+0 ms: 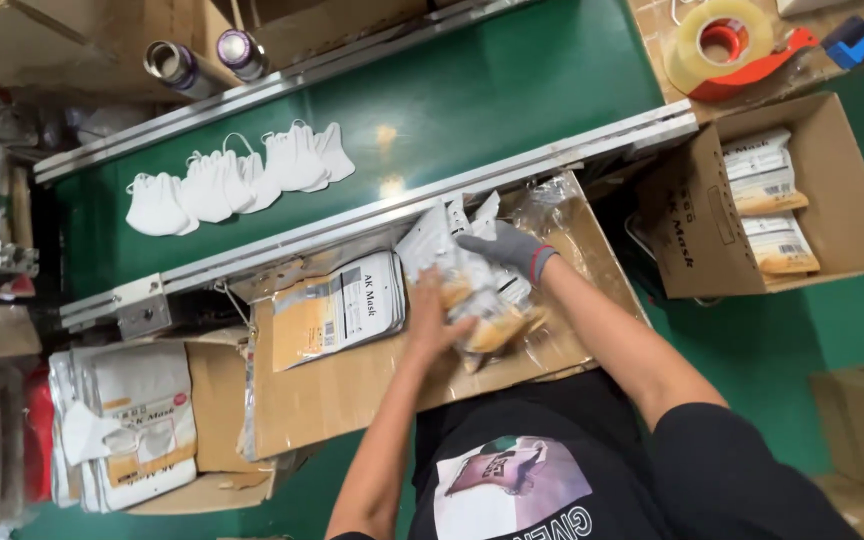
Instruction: The person picks white face masks from a conveyor belt, stacks them, and places the stacks into cardboard boxes. The person then folds the box flaps, seals a box using a tape dispenser, and carries the sealed box to a stack of finished boxes.
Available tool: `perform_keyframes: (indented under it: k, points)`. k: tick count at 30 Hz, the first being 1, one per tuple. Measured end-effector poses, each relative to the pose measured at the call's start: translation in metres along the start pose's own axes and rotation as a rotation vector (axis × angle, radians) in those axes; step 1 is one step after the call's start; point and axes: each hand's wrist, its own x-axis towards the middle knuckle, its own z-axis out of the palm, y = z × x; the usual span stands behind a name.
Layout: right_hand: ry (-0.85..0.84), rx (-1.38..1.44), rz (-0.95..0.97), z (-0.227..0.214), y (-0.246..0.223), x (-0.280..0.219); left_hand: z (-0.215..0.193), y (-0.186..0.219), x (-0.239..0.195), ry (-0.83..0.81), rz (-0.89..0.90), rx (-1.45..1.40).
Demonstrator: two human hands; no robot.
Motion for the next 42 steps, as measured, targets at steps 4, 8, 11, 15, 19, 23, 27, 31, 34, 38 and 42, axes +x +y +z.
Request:
perform_keyframes:
  k: [4, 8, 11, 15, 19, 23, 27, 31, 34, 38, 42]
  points:
    - [0.09, -0.276, 0.093, 0.014, 0.008, 0.01, -0.032, 0.101, 0.008, -0.176, -0.133, 0.3]
    - [0.242, -0.206, 0.002, -0.015, 0.03, -0.012, -0.039, 0.091, 0.009, -0.07, 0.078, -0.01]
    - [0.284, 0.037, -0.074, -0.065, 0.034, -0.056, -0.078, 0.106, 0.016, 0.208, 0.119, -0.328]
    - [0.541, 0.304, -0.401, -0.197, -0.029, -0.182, -0.083, 0.077, 0.044, 0.537, -0.085, -0.264]
    - [0.68, 0.307, -0.442, -0.352, -0.003, -0.282, -0.026, 0.06, 0.081, 0.516, -0.328, -0.75]
    - [0.704, 0.154, 0.033, -0.473, 0.042, -0.277, 0.027, 0.139, 0.124, 0.339, -0.243, -0.519]
    - [0.565, 0.026, 0.402, -0.554, 0.185, -0.164, 0.096, 0.274, 0.205, 0.144, 0.044, -0.322]
    - [0.575, -0.325, 0.158, -0.552, 0.244, -0.118, 0.206, 0.371, 0.316, -0.157, 0.368, -0.213]
    - [0.773, -0.123, 0.281, -0.509, 0.173, -0.165, 0.305, 0.386, 0.373, -0.43, 0.679, -0.004]
    - [0.732, -0.831, 0.697, -0.427, 0.154, -0.195, 0.413, 0.366, 0.384, -0.718, 0.319, 0.502]
    - [0.841, -1.1, 0.867, -0.383, 0.258, -0.141, 0.473, 0.321, 0.348, -0.688, 0.155, 0.463]
